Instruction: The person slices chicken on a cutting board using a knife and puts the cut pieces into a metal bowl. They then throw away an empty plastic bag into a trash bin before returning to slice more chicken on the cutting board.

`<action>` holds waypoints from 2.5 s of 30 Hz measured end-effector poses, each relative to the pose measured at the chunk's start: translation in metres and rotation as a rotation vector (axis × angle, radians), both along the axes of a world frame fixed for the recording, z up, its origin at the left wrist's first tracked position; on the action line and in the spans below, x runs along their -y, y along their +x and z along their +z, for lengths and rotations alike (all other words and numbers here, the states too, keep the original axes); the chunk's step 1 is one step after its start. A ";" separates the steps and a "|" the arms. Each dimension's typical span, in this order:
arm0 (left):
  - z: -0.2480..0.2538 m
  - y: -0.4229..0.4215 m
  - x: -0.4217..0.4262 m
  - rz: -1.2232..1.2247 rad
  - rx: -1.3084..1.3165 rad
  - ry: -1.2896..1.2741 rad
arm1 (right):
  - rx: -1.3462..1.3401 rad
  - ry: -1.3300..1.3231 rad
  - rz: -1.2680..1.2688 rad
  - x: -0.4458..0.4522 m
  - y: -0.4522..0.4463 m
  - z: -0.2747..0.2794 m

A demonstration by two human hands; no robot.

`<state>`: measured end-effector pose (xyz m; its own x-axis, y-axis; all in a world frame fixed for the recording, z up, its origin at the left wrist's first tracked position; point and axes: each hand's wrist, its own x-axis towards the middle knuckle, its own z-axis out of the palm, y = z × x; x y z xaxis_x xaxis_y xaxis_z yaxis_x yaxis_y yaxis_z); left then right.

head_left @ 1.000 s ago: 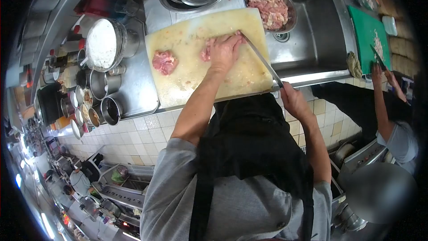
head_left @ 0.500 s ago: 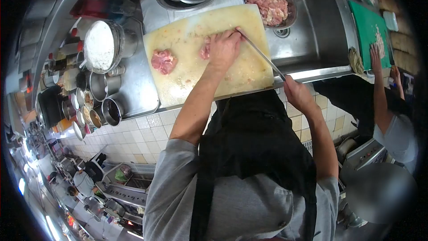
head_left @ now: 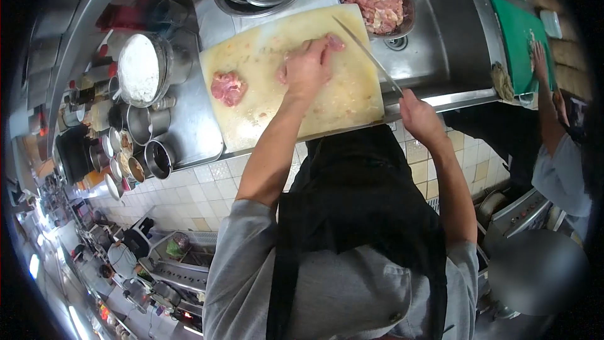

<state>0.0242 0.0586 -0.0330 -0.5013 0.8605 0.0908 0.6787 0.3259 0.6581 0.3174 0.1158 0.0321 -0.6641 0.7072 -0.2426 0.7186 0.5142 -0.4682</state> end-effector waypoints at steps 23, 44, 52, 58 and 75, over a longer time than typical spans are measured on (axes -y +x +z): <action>0.000 0.012 -0.008 -0.209 -0.135 0.170 | -0.080 -0.103 0.006 0.035 0.011 -0.012; 0.003 0.011 -0.019 -0.208 -0.301 0.028 | 0.050 -0.270 -0.082 0.057 0.035 -0.031; 0.023 0.014 -0.024 -0.087 -0.008 -0.024 | -0.073 -0.344 -0.214 0.078 0.085 -0.012; 0.035 0.019 -0.043 -0.373 -0.076 -0.272 | -0.272 -0.391 -0.512 0.094 0.097 -0.038; 0.085 -0.081 -0.048 -0.102 -0.095 -0.563 | -0.292 -0.390 -0.453 0.071 0.086 -0.033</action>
<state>-0.0570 0.1062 0.0515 -0.4252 0.8329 -0.3543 0.7730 0.5378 0.3366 0.4029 0.0449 -0.0007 -0.3992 0.8285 -0.3928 0.6391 -0.0557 -0.7671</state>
